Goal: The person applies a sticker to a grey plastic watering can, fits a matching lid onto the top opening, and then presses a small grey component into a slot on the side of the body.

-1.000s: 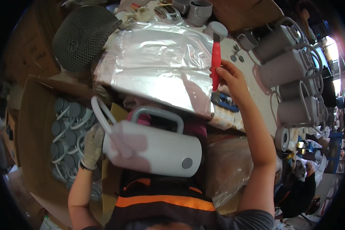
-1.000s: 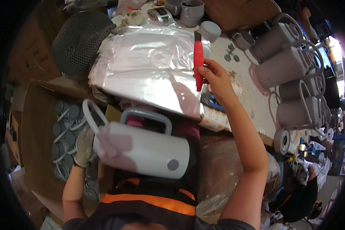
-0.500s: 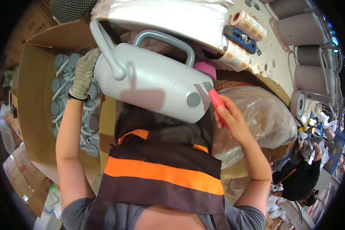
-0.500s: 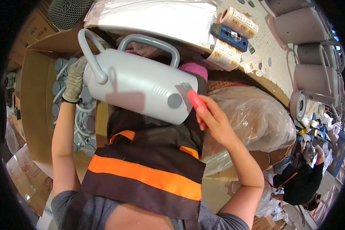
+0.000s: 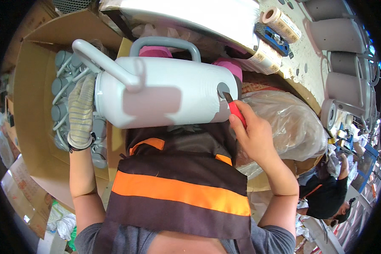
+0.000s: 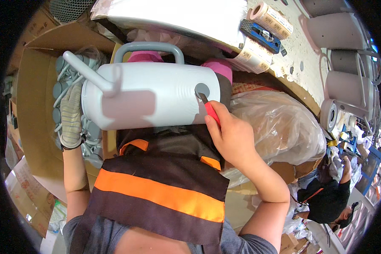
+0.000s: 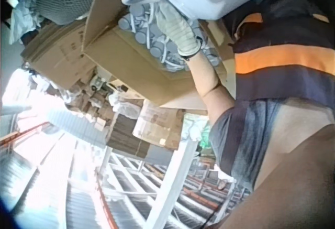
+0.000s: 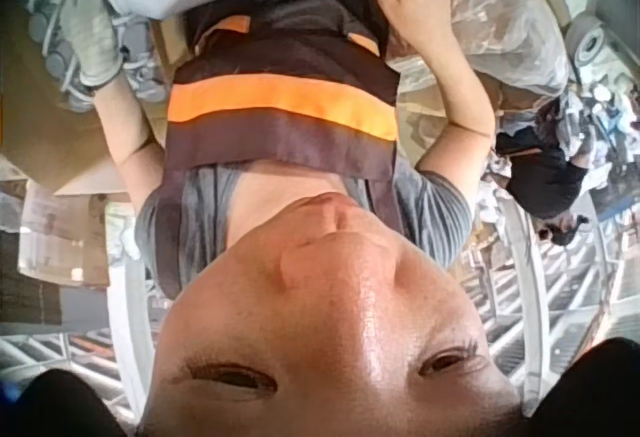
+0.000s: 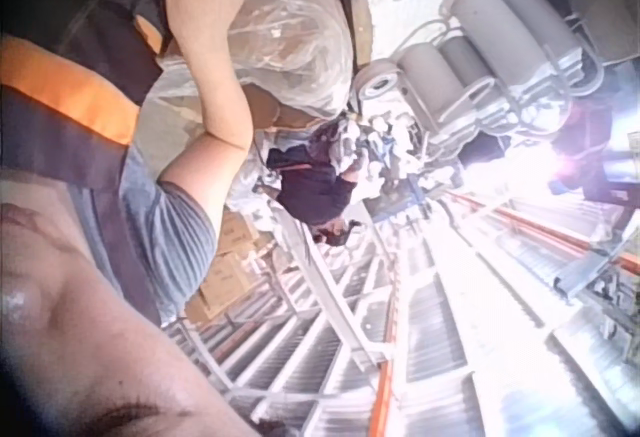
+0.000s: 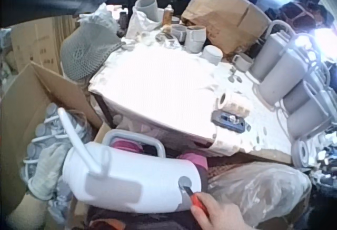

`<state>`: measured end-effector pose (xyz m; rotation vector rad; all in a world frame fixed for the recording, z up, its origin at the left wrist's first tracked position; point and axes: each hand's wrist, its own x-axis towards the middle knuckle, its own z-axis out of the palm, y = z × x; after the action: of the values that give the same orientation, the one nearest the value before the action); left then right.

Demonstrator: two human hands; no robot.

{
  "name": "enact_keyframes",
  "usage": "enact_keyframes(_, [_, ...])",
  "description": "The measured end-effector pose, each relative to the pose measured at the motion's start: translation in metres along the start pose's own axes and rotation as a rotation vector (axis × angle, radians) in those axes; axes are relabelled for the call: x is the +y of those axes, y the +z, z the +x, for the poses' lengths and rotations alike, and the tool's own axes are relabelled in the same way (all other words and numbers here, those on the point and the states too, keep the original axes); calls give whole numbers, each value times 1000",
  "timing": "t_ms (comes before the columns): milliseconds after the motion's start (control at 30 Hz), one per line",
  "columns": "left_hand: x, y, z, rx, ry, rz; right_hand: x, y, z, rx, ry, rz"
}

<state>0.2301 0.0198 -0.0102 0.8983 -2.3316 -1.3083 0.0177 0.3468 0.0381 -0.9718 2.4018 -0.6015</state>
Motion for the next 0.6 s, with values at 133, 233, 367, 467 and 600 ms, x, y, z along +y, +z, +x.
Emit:
enact_keyframes(133, [-5, -11, -7, -16, 303, 502, -4, 3, 4, 37, -65, -136])
enact_keyframes(233, [-7, -7, -12, 68, 214, 324, -8, 1, 7, 49, 33, -27])
enact_keyframes(367, [21, -8, 1, 107, -185, -161, 6, -1, 30, 91, 177, 366])
enact_keyframes(467, [24, -9, 11, 129, -270, -183, 29, -16, 83, 352, -216, -9])
enact_keyframes(600, [28, 1, 14, 146, -285, -289, 29, -24, 176, 493, -230, -288])
